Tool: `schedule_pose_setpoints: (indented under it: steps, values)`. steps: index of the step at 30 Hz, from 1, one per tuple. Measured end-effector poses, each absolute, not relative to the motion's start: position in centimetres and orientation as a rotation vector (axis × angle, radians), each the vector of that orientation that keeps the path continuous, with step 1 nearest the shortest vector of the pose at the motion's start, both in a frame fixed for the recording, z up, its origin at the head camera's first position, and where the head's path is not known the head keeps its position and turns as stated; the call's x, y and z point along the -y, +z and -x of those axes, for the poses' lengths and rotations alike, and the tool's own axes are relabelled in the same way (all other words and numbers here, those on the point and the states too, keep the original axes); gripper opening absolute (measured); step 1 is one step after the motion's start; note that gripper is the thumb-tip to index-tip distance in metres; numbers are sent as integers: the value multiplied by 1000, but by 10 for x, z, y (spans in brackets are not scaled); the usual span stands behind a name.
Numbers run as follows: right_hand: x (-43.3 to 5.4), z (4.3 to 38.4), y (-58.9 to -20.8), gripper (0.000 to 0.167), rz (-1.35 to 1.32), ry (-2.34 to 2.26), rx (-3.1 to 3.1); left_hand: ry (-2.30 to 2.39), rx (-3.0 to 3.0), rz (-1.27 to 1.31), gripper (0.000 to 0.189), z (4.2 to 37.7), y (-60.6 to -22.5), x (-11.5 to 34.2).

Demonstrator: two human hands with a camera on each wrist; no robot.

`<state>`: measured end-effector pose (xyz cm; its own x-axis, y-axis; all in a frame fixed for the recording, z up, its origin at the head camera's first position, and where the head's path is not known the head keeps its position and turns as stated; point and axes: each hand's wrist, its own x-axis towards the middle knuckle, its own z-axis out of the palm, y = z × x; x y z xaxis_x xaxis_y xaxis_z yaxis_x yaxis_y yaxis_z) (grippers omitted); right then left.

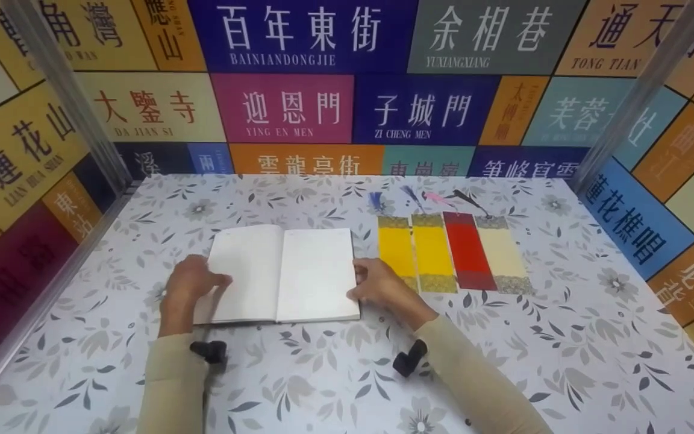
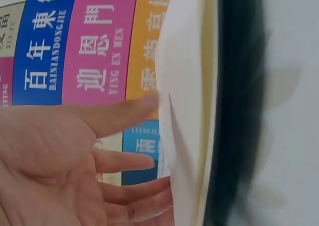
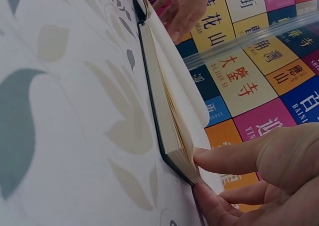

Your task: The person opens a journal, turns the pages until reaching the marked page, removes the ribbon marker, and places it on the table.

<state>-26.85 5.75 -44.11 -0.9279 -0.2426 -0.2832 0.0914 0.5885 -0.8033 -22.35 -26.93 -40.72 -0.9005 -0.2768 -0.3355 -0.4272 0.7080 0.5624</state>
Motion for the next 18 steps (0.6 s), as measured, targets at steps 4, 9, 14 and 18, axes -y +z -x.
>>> schedule_pose_setpoints:
  steps: [4, 9, 14, 18]
  values:
    - [-59, 268, -442, 64, 176, -1241, -2505, 1003, -2639, 573, 71, 220, -405, 278]
    - [-58, 267, -442, 63, 157, -1260, -2467, 1073, -2592, 543, 62, 215, -405, 292]
    - [-57, 266, -442, 69, 100, -1279, -2417, 1072, -2553, 504, 53, 213, -408, 304]
    - [-57, 267, -440, 62, 95, -1256, -2426, 1080, -2516, 517, 51, 214, -411, 308]
